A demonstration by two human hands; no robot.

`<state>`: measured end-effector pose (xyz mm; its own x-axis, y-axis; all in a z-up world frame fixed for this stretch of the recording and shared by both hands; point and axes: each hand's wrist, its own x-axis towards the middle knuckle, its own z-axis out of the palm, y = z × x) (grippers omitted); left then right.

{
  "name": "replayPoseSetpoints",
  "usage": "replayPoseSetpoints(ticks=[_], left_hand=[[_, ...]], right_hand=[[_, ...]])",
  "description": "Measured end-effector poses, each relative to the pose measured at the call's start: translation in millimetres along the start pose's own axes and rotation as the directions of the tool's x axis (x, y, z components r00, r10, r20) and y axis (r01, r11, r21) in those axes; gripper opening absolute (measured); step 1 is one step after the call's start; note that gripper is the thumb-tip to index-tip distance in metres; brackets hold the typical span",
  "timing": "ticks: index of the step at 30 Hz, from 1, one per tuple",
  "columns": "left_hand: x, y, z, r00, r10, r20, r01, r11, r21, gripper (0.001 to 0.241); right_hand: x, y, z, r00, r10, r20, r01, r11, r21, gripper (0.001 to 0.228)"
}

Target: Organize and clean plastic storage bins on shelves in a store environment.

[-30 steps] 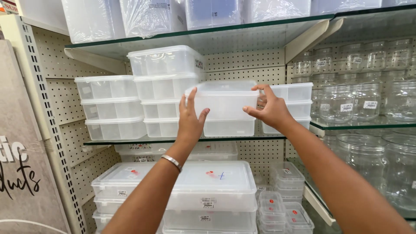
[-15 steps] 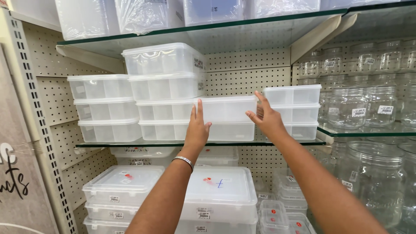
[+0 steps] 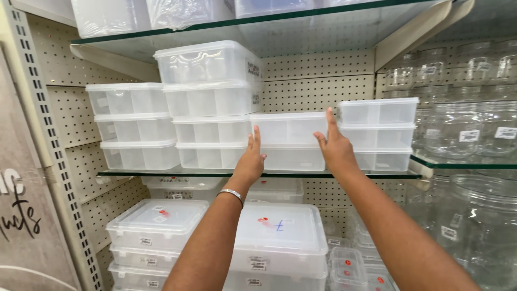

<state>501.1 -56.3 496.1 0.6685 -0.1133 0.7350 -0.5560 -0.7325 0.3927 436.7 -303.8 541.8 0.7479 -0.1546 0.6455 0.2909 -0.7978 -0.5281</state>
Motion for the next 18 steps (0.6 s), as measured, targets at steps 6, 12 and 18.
replayPoseSetpoints(ticks=[6, 12, 18], left_hand=[[-8, -5, -61, 0.982, 0.092, -0.167, -0.064, 0.984, 0.168, 0.036], [30, -62, -161, 0.843, 0.161, -0.514, -0.125, 0.987, 0.103, 0.039], [132, -180, -187, 0.819, 0.049, -0.571, -0.054, 0.998, 0.008, 0.073]], right_hand=[[0, -10, 28, 0.769, -0.464, -0.44, 0.292, 0.866, -0.405, 0.063], [18, -100, 58, 0.897, -0.325, -0.3, 0.361, 0.93, 0.074, 0.055], [81, -168, 85, 0.901, -0.299, -0.314, 0.341, 0.936, 0.088, 0.067]])
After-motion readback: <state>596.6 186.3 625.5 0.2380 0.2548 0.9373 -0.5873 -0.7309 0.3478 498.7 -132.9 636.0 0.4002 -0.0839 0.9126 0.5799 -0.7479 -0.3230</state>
